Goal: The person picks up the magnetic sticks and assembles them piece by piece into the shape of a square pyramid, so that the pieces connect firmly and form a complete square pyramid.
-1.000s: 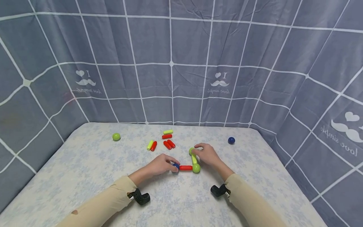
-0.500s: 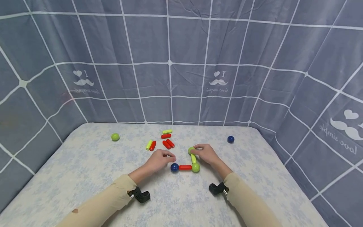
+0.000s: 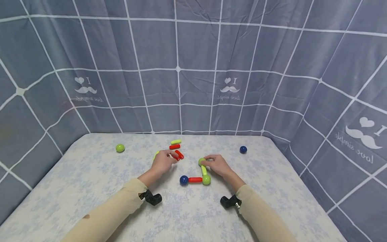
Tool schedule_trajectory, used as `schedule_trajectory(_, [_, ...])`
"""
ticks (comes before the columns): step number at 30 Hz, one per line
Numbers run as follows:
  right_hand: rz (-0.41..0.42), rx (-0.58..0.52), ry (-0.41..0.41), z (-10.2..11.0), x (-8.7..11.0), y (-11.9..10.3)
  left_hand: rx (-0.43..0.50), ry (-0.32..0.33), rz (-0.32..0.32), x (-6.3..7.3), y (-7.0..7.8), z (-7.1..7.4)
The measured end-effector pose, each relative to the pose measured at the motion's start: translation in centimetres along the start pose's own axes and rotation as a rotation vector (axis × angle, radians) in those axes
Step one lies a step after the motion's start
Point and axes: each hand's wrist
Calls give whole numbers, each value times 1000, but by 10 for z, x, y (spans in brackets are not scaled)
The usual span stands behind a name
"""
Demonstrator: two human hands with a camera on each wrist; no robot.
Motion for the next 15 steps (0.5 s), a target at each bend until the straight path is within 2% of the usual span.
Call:
schedule_trajectory(4, [-1,-1,5,0,2,0,-35,6,7,-6,2,0])
schedule_trajectory(9, [7,-1,6,0,3,-1,-153,-10,39,-11,6,-4])
schedule_trajectory(15, [19,5,11,0,2,0,-254,12,7,-16,7,-9])
Point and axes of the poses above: each hand's wrist, its own x-axis away from the middle knuckle, its own z-axis out of the back of the hand, y = z × x, and after that the axes turned 10 degrees about x, right-handed
